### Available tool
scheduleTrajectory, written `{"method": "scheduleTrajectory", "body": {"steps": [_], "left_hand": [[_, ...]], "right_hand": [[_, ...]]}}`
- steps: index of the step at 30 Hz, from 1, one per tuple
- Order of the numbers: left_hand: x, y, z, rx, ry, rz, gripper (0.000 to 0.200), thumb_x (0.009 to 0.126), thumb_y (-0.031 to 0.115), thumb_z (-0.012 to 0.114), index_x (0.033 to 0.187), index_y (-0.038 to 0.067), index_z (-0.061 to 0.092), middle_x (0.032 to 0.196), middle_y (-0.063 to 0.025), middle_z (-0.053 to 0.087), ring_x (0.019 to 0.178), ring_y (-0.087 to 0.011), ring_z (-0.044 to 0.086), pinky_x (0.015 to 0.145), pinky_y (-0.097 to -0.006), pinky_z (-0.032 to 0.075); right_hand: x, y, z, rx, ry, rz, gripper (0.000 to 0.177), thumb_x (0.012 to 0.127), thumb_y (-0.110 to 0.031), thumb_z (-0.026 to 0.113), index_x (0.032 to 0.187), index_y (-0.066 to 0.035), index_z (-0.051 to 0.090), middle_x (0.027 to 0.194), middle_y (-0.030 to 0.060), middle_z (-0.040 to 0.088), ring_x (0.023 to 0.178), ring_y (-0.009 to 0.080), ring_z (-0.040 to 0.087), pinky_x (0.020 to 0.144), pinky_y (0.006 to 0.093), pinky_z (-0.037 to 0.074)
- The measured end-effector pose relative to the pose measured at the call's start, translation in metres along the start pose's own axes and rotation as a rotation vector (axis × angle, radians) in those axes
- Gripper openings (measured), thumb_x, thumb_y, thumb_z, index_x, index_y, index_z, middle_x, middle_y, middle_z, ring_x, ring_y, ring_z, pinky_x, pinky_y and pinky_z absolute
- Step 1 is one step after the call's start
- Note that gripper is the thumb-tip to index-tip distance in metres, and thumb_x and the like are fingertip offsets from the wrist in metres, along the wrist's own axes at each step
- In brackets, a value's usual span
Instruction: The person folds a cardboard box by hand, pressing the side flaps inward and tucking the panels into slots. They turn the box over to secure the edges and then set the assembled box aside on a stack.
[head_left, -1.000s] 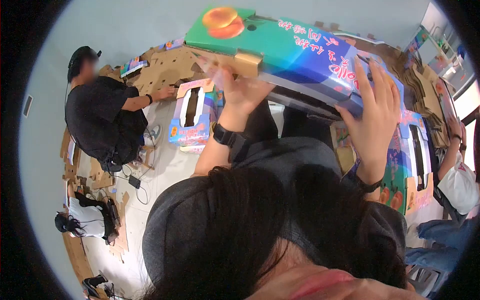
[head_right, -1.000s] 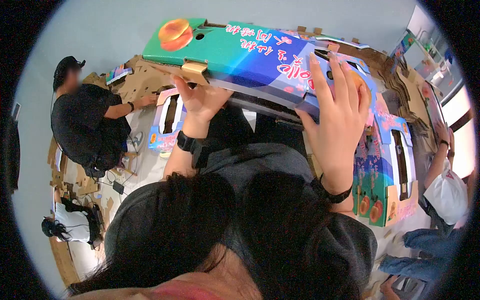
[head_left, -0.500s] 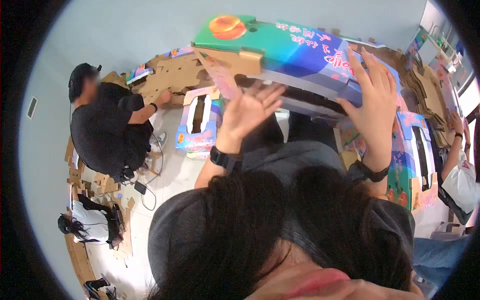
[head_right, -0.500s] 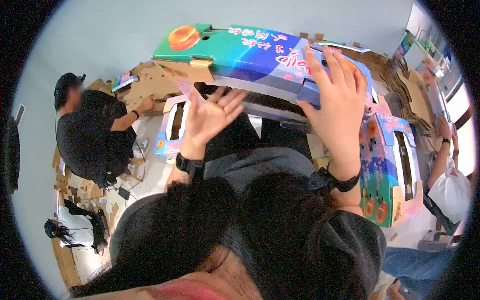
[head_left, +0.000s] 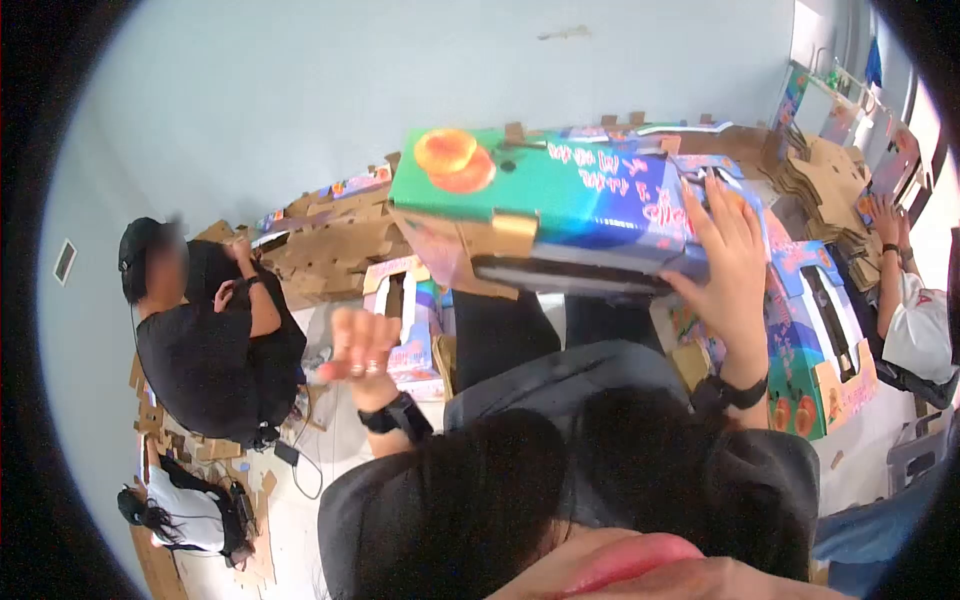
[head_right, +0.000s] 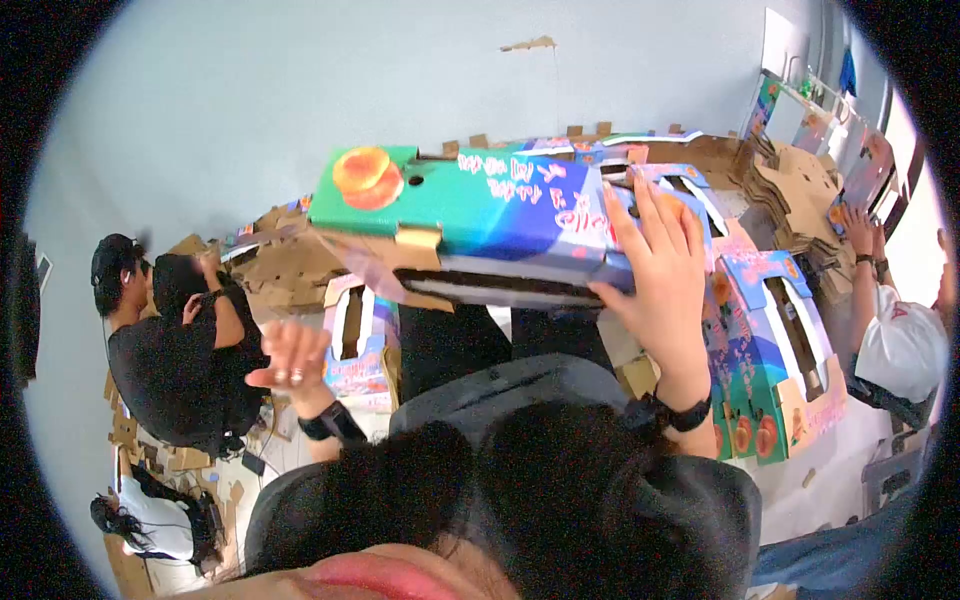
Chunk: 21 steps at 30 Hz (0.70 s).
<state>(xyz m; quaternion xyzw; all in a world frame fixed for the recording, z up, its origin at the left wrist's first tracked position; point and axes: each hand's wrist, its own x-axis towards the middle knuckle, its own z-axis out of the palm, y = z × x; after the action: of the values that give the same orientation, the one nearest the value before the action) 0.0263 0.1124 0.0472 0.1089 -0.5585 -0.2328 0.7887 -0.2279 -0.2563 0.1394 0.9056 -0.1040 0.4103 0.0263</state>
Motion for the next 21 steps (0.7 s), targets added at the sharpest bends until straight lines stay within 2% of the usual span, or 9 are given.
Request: {"method": "scheduleTrajectory", "body": {"steps": [1, 3, 6, 9, 10, 13, 16, 18, 21], "left_hand": [[-0.002, 0.006, 0.0, 0.049, 0.068, 0.1, 0.067, 0.072, 0.052, 0.089, 0.119, 0.017, 0.056, 0.089, 0.0021, 0.056, 0.078, -0.0128, 0.05, 0.073, -0.0319, 0.036], [-0.002, 0.02, 0.004, 0.393, 0.216, 0.122, 0.093, 0.067, 0.055, 0.09, 0.138, 0.013, 0.048, 0.116, -0.0072, 0.059, 0.11, -0.02, 0.057, 0.094, -0.0367, 0.042], [-0.003, 0.036, 0.018, 0.807, 0.48, 0.038, 0.126, 0.058, 0.06, 0.092, 0.154, 0.007, 0.03, 0.143, -0.0186, 0.046, 0.133, -0.0335, 0.045, 0.11, -0.0431, 0.035], [0.009, 0.036, 0.022, 1.012, 0.329, -0.037, 0.133, 0.056, 0.059, 0.094, 0.156, 0.003, 0.024, 0.152, -0.0217, 0.04, 0.144, -0.0358, 0.036, 0.119, -0.0446, 0.025], [0.014, 0.03, 0.028, 1.031, 0.305, -0.07, 0.142, 0.05, 0.056, 0.096, 0.157, 0.002, 0.02, 0.156, -0.023, 0.035, 0.148, -0.0352, 0.031, 0.122, -0.0453, 0.021], [0.025, 0.005, 0.055, 1.099, 0.245, -0.184, 0.147, 0.046, 0.043, 0.101, 0.158, 0.001, 0.015, 0.155, -0.0227, 0.036, 0.147, -0.0337, 0.034, 0.121, -0.0465, 0.025], [0.018, -0.01, 0.055, 1.12, 0.383, -0.328, 0.15, 0.044, 0.029, 0.102, 0.159, 0.001, 0.011, 0.153, -0.0213, 0.039, 0.143, -0.0331, 0.04, 0.118, -0.0468, 0.031], [0.029, -0.022, 0.054, 1.082, 0.394, -0.268, 0.151, 0.043, 0.023, 0.103, 0.159, 0.0, 0.009, 0.149, -0.0201, 0.043, 0.14, -0.0319, 0.043, 0.116, -0.0459, 0.034], [0.033, -0.025, 0.047, 1.141, 0.401, -0.226, 0.138, 0.046, 0.026, 0.102, 0.155, -0.001, 0.022, 0.139, -0.0163, 0.05, 0.131, -0.0275, 0.051, 0.111, -0.0415, 0.04]], "right_hand": [[-0.004, 0.001, -0.001, 0.003, 0.008, -0.003, 0.1, 0.056, -0.017, 0.091, 0.148, -0.018, 0.05, 0.156, 0.0153, 0.043, 0.142, 0.0337, 0.042, 0.116, 0.0524, 0.029], [-0.012, 0.002, -0.003, 0.011, 0.015, -0.013, 0.1, 0.056, -0.018, 0.091, 0.148, -0.018, 0.05, 0.156, 0.015, 0.044, 0.142, 0.0337, 0.042, 0.117, 0.0525, 0.028], [-0.017, 0.006, -0.005, 0.037, 0.057, -0.077, 0.089, 0.055, -0.019, 0.091, 0.139, -0.017, 0.059, 0.152, 0.0151, 0.048, 0.141, 0.0332, 0.044, 0.117, 0.053, 0.029], [-0.018, 0.009, -0.005, 0.054, 0.065, -0.134, 0.083, 0.054, -0.02, 0.09, 0.133, -0.017, 0.064, 0.149, 0.0148, 0.051, 0.139, 0.0329, 0.046, 0.117, 0.0531, 0.03], [-0.017, 0.012, -0.005, 0.061, 0.06, -0.158, 0.084, 0.053, -0.02, 0.09, 0.133, -0.017, 0.064, 0.149, 0.0146, 0.051, 0.139, 0.0329, 0.047, 0.117, 0.0529, 0.031], [-0.015, 0.011, -0.006, 0.08, 0.049, -0.181, 0.087, 0.051, -0.02, 0.09, 0.134, -0.02, 0.064, 0.148, 0.0137, 0.052, 0.141, 0.034, 0.044, 0.117, 0.0528, 0.03], [-0.016, 0.008, -0.007, 0.036, 0.052, -0.174, 0.09, 0.051, -0.02, 0.09, 0.137, -0.023, 0.063, 0.15, 0.0135, 0.05, 0.143, 0.0357, 0.04, 0.118, 0.0527, 0.03], [-0.017, 0.007, -0.005, -0.007, 0.055, -0.156, 0.091, 0.052, -0.021, 0.09, 0.139, -0.025, 0.062, 0.15, 0.0141, 0.049, 0.145, 0.0371, 0.037, 0.118, 0.0523, 0.03], [-0.026, 0.01, 0.007, -0.162, 0.311, -0.079, 0.092, 0.057, -0.023, 0.092, 0.143, -0.026, 0.058, 0.146, 0.0161, 0.051, 0.143, 0.0383, 0.037, 0.119, 0.0512, 0.028]]}}
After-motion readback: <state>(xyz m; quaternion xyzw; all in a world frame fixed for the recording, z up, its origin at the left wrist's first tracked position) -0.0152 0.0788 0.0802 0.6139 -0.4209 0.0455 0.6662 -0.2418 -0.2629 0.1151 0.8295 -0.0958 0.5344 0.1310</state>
